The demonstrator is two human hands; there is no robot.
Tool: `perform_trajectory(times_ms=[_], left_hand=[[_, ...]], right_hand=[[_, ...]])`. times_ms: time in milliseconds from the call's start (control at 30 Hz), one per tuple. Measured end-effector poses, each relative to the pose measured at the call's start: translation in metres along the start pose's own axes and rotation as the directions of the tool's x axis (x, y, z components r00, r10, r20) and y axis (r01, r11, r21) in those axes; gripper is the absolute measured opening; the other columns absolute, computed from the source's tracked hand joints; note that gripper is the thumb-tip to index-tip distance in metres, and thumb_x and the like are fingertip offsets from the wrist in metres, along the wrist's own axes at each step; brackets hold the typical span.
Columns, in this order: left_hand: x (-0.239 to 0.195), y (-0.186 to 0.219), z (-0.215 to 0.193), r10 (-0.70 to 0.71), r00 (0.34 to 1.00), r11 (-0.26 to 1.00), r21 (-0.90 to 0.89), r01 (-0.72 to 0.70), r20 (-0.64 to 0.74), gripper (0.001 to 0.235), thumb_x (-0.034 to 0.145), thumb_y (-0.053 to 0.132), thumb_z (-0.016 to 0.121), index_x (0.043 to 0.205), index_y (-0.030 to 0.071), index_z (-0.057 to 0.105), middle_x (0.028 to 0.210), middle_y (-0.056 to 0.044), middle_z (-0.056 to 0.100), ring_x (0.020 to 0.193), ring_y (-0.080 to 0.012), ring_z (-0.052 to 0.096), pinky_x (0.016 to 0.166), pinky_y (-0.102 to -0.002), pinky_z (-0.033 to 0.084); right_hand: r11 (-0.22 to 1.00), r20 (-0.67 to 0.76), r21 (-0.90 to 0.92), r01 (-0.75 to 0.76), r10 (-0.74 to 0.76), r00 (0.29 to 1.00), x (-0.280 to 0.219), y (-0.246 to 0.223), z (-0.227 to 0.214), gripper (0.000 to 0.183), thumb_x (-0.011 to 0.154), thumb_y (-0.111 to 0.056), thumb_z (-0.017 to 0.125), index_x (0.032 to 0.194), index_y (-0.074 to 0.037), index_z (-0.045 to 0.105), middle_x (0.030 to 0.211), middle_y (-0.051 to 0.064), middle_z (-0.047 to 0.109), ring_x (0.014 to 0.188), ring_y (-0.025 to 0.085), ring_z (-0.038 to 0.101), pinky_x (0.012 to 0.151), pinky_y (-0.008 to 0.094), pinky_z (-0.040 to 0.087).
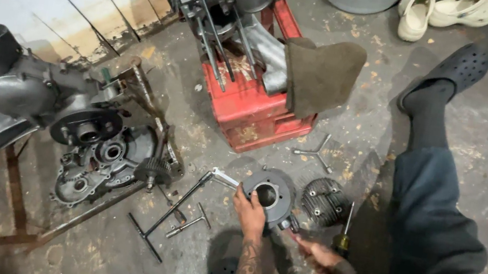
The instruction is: The person sits on the floor and cleans a motorcycle cylinder head and cylinder block using a screwdriver. They scrape the surfaces of the metal parts to remove residue and then place the cleaned components on the floor.
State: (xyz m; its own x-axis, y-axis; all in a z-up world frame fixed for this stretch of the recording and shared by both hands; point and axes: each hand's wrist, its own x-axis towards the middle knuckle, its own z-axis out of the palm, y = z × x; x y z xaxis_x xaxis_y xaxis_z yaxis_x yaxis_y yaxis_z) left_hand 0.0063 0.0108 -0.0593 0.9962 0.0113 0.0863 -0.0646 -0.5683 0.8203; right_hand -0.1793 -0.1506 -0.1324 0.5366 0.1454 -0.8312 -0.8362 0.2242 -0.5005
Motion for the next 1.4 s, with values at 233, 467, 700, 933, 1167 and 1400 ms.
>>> perform_trajectory(times_ms=[233, 467, 700, 933, 1167, 1400], left_hand=[[0.000, -0.008, 0.004, 0.040, 0.998, 0.999, -0.028, -0.039, 0.049, 0.056, 0.096, 0.020, 0.057, 0.147, 0.001, 0.042, 0.135, -0.027, 0.054, 0.120, -0.0442, 0.055, 0.106, -0.048, 0.043], [-0.002, 0.003, -0.002, 0.047, 0.999, 0.997, -0.056, -0.046, 0.019, 0.056, 0.097, 0.021, 0.056, 0.148, 0.002, 0.041, 0.135, -0.027, 0.052, 0.119, -0.0443, 0.055, 0.104, -0.048, 0.044], [0.002, -0.001, 0.000, 0.005, 0.997, 0.997, -0.083, 0.002, 0.077, 0.058, 0.098, 0.026, 0.054, 0.150, 0.005, 0.040, 0.138, -0.026, 0.051, 0.122, -0.0432, 0.055, 0.106, -0.047, 0.043], [-0.001, -0.004, -0.003, -0.051, 0.992, 0.993, -0.100, 0.062, 0.112, 0.059, 0.096, 0.025, 0.056, 0.151, 0.009, 0.039, 0.139, -0.025, 0.051, 0.123, -0.0426, 0.054, 0.107, -0.048, 0.042], [0.003, -0.001, -0.007, -0.101, 0.982, 0.989, -0.095, 0.116, 0.157, 0.058, 0.098, 0.025, 0.057, 0.151, 0.011, 0.039, 0.140, -0.021, 0.052, 0.124, -0.0388, 0.055, 0.108, -0.044, 0.043], [0.010, -0.004, -0.004, -0.071, 0.984, 0.995, -0.064, 0.082, 0.161, 0.057, 0.098, 0.025, 0.056, 0.151, 0.012, 0.038, 0.134, -0.024, 0.054, 0.117, -0.0406, 0.058, 0.102, -0.047, 0.046]], right_hand=[[0.726, -0.393, -0.617, 0.304, -0.618, 0.681, -0.003, -0.011, 0.050, 0.040, 0.095, -0.047, 0.060, 0.087, -0.011, 0.077, 0.068, 0.004, 0.069, 0.056, 0.019, 0.054, 0.056, 0.039, 0.046], [0.939, -0.174, -0.331, 0.096, -0.161, 0.971, 0.023, 0.024, -0.038, 0.053, 0.093, -0.061, 0.060, 0.075, -0.012, 0.071, 0.067, -0.004, 0.056, 0.059, 0.011, 0.044, 0.056, 0.027, 0.031], [0.858, -0.137, 0.176, 0.483, -0.465, 0.875, 0.046, 0.024, 0.011, 0.036, 0.094, -0.017, 0.063, 0.121, 0.001, 0.077, 0.098, 0.004, 0.074, 0.073, 0.010, 0.056, 0.059, 0.024, 0.039], [0.701, -0.208, -0.671, 0.242, -0.491, 0.846, 0.058, 0.056, -0.032, 0.041, 0.083, -0.044, 0.063, 0.111, -0.019, 0.079, 0.099, 0.006, 0.080, 0.079, 0.022, 0.069, 0.071, 0.035, 0.054], [0.778, -0.469, -0.628, -0.034, -0.343, 0.814, -0.010, -0.021, 0.048, 0.038, 0.092, -0.051, 0.059, 0.100, -0.021, 0.081, 0.073, 0.003, 0.069, 0.061, 0.019, 0.062, 0.057, 0.034, 0.053], [0.853, -0.646, -0.515, -0.092, -0.315, 0.695, -0.032, -0.023, 0.052, 0.036, 0.085, -0.048, 0.066, 0.095, -0.018, 0.083, 0.090, 0.014, 0.079, 0.082, 0.036, 0.074, 0.077, 0.045, 0.059]])
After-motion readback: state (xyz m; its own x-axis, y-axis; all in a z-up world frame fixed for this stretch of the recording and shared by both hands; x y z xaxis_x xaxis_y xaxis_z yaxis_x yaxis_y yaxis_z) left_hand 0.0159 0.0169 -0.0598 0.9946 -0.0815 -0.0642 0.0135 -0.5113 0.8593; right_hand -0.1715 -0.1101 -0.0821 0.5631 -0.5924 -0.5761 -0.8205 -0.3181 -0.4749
